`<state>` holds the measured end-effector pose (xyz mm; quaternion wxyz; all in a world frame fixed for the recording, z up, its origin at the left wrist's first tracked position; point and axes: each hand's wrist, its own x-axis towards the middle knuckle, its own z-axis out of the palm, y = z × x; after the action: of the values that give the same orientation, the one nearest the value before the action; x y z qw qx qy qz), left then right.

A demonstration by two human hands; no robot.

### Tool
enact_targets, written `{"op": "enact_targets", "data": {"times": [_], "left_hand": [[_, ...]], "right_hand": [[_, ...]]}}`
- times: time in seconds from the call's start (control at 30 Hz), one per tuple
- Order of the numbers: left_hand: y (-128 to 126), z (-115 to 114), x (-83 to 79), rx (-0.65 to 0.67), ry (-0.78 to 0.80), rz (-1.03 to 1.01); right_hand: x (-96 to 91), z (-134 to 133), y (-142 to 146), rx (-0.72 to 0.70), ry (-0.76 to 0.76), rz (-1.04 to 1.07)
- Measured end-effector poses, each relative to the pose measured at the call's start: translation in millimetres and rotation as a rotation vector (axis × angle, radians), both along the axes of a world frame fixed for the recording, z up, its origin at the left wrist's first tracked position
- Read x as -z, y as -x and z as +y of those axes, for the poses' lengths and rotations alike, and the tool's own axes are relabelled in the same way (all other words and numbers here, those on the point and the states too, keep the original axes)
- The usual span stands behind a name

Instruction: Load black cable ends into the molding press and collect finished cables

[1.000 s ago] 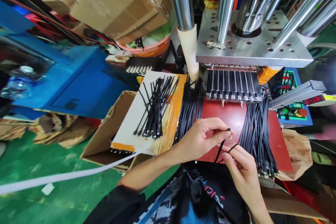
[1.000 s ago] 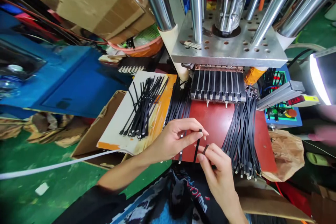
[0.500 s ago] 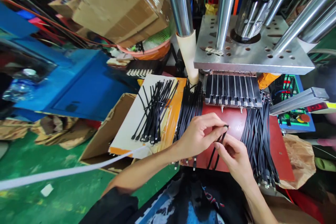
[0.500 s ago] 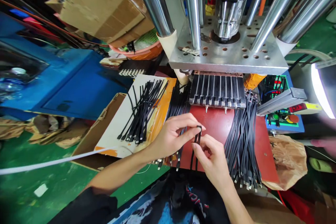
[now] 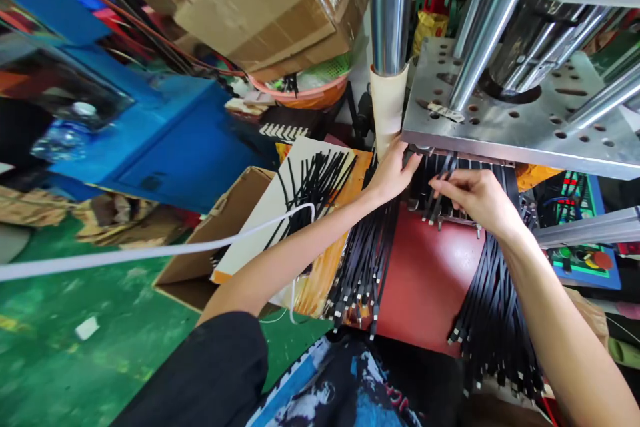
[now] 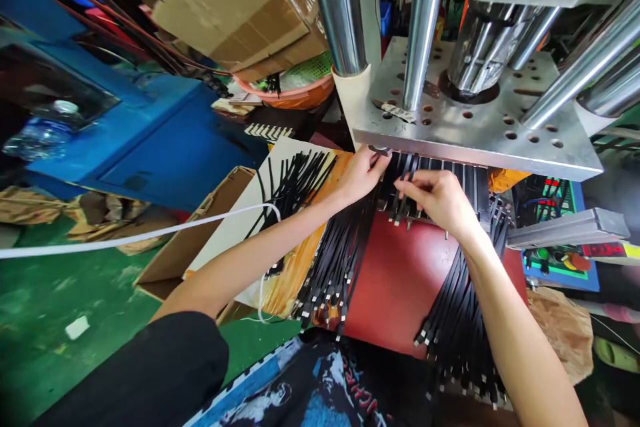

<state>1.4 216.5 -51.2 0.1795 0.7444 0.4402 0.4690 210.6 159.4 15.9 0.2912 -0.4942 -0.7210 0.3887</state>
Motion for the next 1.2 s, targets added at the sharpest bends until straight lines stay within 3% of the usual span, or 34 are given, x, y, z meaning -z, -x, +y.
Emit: {"op": "enact_targets", "data": {"times": [0.07,0.2,0.27,0.43,0.57,0.63,0.73,0.87,1.0,1.2], "left_hand": [[16,-20,-2.6,0.087,-0.092,0.044],[47,-54,-3.6,0.489,-0.285,0.374],[54,-60,-3.7,0.555,-0.291,0.527],[45,-64,-10.0,0.432,-0.304,0.739],[33,-77,-14.6,0.368,-0.289,0.768],[27,-84,-14.4,0.321,-0.269,0.777],[17,-96,-13.3,0.213,-0.214,0.825],[8,-106,-18.5,0.179,-0.14,0.86],[3,-87,-32.4,0.183,-0.041,0.81],[-9,-35,-43.6,0.155,-0.003,0.829]], "right_hand": [[6.5,21,7,-0.005,-0.007,-0.008],[18.5,35,15,0.012,-0.106,-0.077],[21.0,35,18,0.04,-0.16,-0.123],[25.5,33,16,0.119,-0.16,-0.119],[28.8,36,14,0.088,-0.097,-0.025],[28.1,35,15,0.146,-0.115,-0.072],[24.4,18,14,0.286,-0.277,-0.223],[19.4,-23,8,0.087,-0.471,-0.559],[18.4,-26,14,0.101,-0.459,-0.898],[18.3,33,28,0.143,-0.485,-0.937]]}}
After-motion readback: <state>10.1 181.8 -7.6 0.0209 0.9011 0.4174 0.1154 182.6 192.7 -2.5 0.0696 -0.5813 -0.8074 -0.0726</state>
